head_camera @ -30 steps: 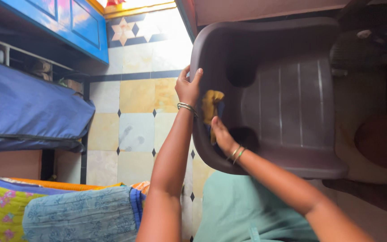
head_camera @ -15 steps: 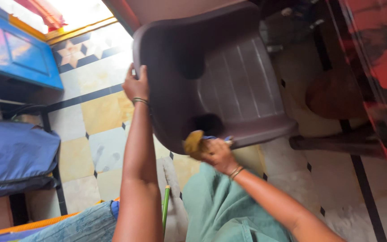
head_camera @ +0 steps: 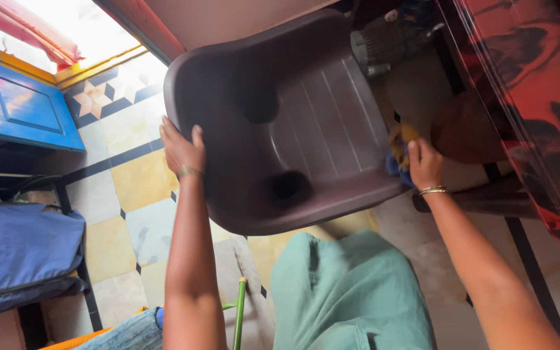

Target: The person retrieves a book from a shelf, places it on a desk, then lifts a plastic chair and wipes its seat and back with a cloth. The chair is returned to its original position under the desk.

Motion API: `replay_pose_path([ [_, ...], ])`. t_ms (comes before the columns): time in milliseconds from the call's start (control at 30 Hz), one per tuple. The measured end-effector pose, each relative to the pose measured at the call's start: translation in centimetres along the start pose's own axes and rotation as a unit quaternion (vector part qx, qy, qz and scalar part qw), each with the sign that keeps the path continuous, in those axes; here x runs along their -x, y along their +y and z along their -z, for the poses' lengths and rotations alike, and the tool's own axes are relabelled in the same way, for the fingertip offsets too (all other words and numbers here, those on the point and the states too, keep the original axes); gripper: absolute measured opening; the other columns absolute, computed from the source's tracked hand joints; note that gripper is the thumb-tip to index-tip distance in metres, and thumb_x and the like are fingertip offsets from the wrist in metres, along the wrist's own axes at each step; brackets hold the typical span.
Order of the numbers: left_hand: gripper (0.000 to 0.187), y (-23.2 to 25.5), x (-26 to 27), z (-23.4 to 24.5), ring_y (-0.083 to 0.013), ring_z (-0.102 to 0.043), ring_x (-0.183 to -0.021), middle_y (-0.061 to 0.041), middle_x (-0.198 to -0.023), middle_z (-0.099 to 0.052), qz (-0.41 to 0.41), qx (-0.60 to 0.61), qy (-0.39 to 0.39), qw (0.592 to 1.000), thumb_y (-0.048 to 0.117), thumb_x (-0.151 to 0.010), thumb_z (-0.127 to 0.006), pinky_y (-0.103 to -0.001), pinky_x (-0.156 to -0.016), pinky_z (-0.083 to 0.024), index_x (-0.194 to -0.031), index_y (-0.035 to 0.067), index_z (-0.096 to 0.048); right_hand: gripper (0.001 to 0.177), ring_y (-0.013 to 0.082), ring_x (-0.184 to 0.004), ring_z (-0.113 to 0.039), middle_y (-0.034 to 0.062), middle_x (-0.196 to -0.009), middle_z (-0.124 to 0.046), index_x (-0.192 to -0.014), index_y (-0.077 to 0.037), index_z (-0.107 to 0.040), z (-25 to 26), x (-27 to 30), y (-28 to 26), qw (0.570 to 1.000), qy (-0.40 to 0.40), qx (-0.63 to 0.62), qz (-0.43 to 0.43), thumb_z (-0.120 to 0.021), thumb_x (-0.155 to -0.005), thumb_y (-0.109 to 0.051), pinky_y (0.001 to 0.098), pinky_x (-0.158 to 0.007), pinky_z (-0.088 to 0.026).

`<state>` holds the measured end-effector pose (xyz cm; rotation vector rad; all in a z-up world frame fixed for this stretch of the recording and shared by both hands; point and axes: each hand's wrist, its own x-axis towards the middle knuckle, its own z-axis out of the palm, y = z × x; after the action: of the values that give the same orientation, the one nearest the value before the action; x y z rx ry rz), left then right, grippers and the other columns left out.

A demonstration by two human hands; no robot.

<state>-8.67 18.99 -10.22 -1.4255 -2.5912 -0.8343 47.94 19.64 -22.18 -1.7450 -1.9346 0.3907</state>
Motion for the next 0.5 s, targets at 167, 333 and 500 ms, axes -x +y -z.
replay_pose_path([
  [167,0.094,0.9,9.8,4.1,-0.0492,-0.048,-0.136,-0.032,-0.155,-0.039,0.016,-0.004,-0.033,0.999,0.028,-0.086,-0.079,-0.050,-0.104,-0.046,-0.161,0.010,-0.026,0.045,0.0312,-0.116,-0.068,0.0087,-0.120,-0.074,-0.107,-0.021,-0.081,-2.0,-7.0,-1.8,0.937,-0.284,-0.006,0.202,-0.054,-0.097,-0.056,0.0430,-0.102,-0.051],
  [333,0.080,3.2,12.1,5.0,-0.0426,-0.061,-0.126,-0.023,-0.146,-0.058,0.092,-0.003,0.015,0.996,0.020,-0.091,-0.077,-0.048,-0.097,-0.053,-0.161,0.018,-0.038,0.055,0.0191,-0.157,-0.002,-0.0111,-0.169,-0.009,-0.148,-0.048,-0.044,-10.3,-7.0,-2.2,0.687,-0.610,0.243,0.312,-0.031,-0.097,-0.066,0.0578,-0.124,0.003],
  [500,0.077,3.6,11.9,5.3,-0.0391,-0.066,-0.118,-0.021,-0.135,-0.066,0.091,0.011,0.025,0.995,0.017,-0.088,-0.079,-0.045,-0.096,-0.054,-0.159,0.017,-0.048,0.051,0.0184,-0.158,0.002,-0.0132,-0.170,-0.007,-0.150,-0.053,-0.040,-18.7,-6.6,0.3,0.683,-0.542,0.159,0.463,-0.032,-0.100,-0.061,0.0584,-0.125,0.010],
])
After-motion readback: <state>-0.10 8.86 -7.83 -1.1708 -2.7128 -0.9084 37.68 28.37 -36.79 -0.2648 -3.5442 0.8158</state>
